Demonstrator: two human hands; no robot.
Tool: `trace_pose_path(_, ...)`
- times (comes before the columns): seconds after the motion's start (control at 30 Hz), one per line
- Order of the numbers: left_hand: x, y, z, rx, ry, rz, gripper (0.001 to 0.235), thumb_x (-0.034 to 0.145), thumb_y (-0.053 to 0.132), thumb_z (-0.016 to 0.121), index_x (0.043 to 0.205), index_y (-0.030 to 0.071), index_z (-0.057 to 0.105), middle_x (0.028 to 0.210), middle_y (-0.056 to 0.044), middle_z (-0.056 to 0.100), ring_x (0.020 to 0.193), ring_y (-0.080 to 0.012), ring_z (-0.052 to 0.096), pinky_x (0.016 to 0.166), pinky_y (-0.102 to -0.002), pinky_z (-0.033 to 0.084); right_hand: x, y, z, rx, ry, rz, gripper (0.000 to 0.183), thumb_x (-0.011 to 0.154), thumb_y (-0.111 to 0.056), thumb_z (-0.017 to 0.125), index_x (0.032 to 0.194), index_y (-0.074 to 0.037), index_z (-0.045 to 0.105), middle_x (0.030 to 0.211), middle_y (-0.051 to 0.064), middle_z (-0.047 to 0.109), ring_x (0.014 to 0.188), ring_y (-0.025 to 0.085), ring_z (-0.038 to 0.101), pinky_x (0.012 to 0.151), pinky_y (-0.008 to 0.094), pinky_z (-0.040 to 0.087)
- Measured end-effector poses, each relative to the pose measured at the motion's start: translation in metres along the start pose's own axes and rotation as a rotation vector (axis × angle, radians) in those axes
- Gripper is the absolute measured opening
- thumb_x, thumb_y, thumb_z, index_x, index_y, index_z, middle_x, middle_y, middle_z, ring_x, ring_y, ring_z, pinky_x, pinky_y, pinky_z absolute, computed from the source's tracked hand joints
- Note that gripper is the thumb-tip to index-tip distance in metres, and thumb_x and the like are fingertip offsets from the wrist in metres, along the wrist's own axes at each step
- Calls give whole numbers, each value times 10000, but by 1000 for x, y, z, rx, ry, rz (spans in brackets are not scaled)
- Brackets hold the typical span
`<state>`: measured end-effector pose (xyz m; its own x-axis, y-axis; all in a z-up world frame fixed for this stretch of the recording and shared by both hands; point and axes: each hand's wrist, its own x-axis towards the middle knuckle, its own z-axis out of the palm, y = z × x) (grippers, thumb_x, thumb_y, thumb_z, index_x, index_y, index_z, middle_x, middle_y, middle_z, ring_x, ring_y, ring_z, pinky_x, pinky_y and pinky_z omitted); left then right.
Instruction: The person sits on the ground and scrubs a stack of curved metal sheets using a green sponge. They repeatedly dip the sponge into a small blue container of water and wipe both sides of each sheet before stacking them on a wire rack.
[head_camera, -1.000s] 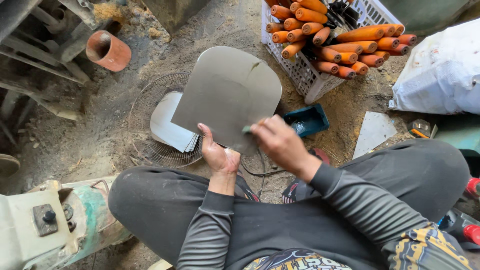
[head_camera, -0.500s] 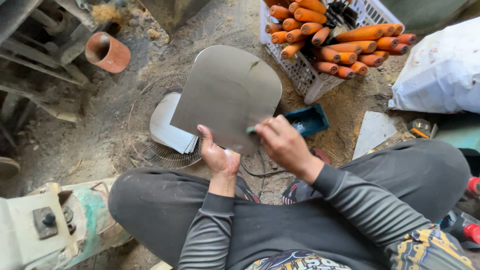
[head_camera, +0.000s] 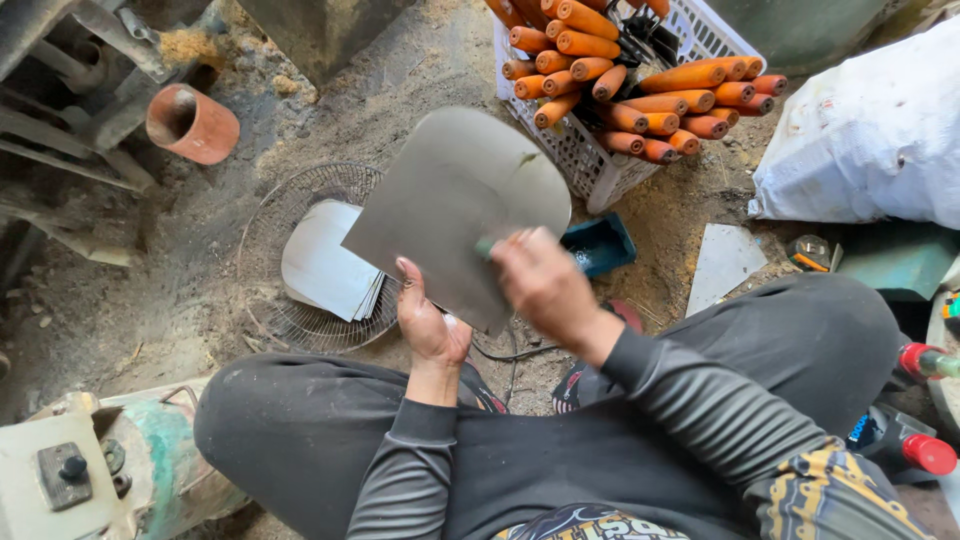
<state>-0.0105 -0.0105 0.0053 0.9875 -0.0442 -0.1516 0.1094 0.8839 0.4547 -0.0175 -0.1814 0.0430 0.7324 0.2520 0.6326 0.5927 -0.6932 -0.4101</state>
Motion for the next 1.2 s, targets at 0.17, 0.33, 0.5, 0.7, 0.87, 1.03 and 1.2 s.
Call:
trace_pose_path(0.17,-3,-3,5,41,37,-22,507,1064,378,526,1470,79,473,1416,-97,579,1310,-288,557,1125,-496,462,3,10,4,-26,-14,-57,224,890,-8,655,1113,8,663,986,132,636,908,290,612,806,391,541)
trace_pose_path(0.33,-13,-5,14,63,38,-77,508,1036,375,526,1468,115,465,1389,-68,584,1297,-269,561,1091,-504,488,26,83,-16,-131,123,274,98,1009,-43,634,1088,15,643,995,161,613,893,291,617,792,401,531)
trace_pose_path(0.5,-10,-16,5,62,4,-81,511,1072,394,534,1467,75,479,1377,-86,585,1285,-264,571,1101,-477,495,15,51,0,-42,71,222,81,1003,-33,620,1074,3,635,983,160,617,889,317,619,791,425,524)
trace_pose_path(0.7,-6,-18,-11,9,-40,-100,599,1152,486,496,1516,11,484,1392,-127,586,1266,-265,567,1084,-421,497,-12,-20,22,126,-118,-144,236,916,-67,662,1138,3,630,998,127,617,921,278,636,784,366,555)
trace_pose_path(0.87,-9,-14,-2,-5,-40,-169,648,1029,519,498,1475,51,449,1413,-105,573,1307,-279,561,1107,-471,484,12,27,3,15,-44,19,155,946,-51,643,1094,-5,651,978,138,613,885,298,617,778,398,537)
trace_pose_path(1.03,-6,-13,8,41,4,-136,654,1018,505,516,1480,47,443,1426,-102,568,1318,-276,555,1126,-482,453,19,35,-11,-23,-34,134,66,970,-30,658,1032,-13,646,972,132,611,904,315,596,787,417,517)
trace_pose_path(1.2,-2,-14,-9,33,79,-75,615,1084,494,525,1468,17,470,1357,-105,586,1231,-258,574,1072,-419,467,-13,-18,11,179,-245,-157,297,801,-41,672,1095,5,674,996,121,626,901,299,601,785,393,535)
